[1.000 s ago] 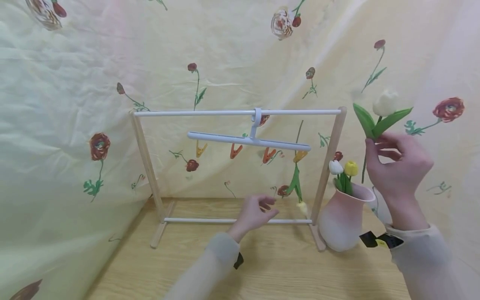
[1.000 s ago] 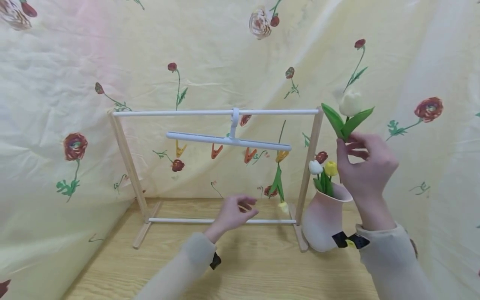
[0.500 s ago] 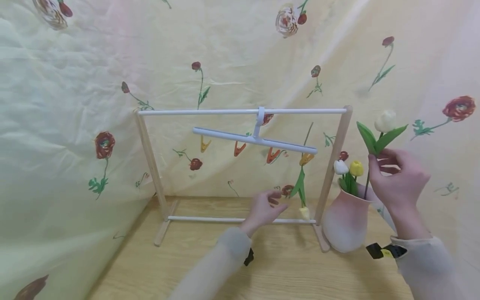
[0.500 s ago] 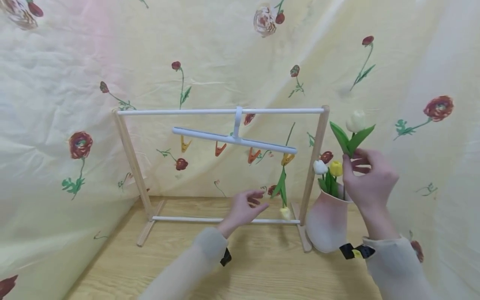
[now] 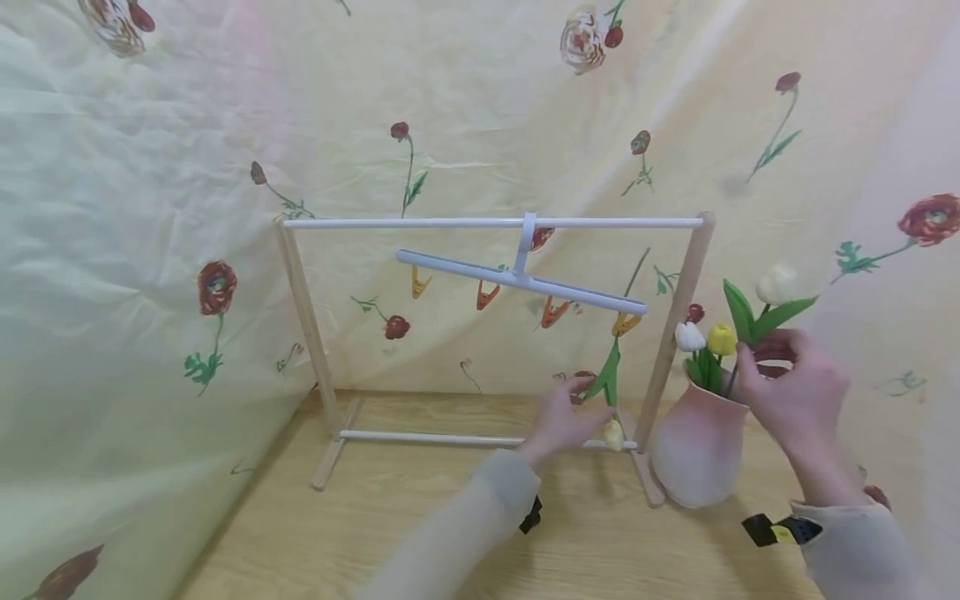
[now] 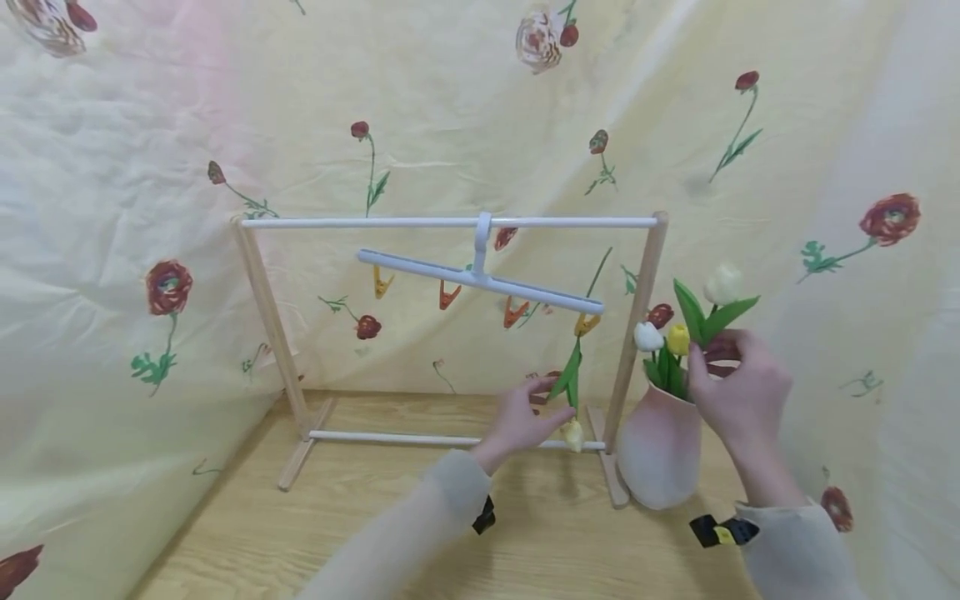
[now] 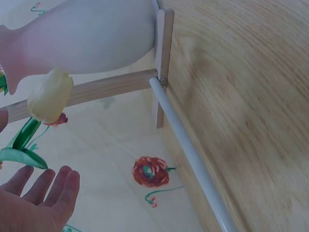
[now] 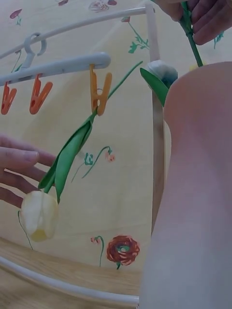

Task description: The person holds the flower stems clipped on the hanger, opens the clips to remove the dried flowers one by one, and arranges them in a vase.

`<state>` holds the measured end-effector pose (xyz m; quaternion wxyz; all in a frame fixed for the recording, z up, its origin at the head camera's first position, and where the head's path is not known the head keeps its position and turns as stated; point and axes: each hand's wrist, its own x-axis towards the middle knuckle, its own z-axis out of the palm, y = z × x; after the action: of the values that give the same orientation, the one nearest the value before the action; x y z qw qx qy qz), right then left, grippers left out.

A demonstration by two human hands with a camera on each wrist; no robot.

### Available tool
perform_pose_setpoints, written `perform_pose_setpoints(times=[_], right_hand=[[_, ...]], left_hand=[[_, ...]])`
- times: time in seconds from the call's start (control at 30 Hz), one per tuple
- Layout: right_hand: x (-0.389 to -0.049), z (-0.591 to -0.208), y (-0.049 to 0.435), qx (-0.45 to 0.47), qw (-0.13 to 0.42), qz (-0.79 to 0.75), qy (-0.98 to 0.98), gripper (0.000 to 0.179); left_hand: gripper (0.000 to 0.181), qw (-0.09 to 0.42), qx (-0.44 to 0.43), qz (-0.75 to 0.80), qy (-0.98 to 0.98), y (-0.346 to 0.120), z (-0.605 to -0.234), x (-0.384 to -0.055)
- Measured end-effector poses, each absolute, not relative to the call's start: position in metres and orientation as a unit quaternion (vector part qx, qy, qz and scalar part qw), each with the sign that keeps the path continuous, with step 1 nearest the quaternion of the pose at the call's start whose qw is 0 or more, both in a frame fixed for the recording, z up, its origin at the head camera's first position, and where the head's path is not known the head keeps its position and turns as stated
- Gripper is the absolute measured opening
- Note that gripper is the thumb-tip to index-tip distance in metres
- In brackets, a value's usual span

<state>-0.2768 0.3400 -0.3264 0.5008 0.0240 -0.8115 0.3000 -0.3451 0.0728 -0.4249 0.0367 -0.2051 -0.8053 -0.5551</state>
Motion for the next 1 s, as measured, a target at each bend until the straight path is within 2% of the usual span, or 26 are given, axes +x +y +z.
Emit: perform_pose_setpoints(times=[0.33, 0.57, 1.0], right_hand=[[-0.272, -0.341, 0.342, 0.002, 0.453, 0.252, -0.855, 0.03], [-0.274, -0.351, 0.341, -0.002, 0.417, 0.222, -0.881, 0.031], [-0.268, -0.357, 0.345, 0.012, 0.424, 0.218, -0.879, 0.029]], left_hand=[[0.059, 0.054, -0.194, -0.533, -0.822, 0.084, -0.425, -0.345], [0.054, 0.055, -0.174, -0.567, -0.803, 0.09, -0.426, -0.346], [0.022, 0.06, -0.179, -0.611, -0.769, 0.092, -0.421, -0.337]])
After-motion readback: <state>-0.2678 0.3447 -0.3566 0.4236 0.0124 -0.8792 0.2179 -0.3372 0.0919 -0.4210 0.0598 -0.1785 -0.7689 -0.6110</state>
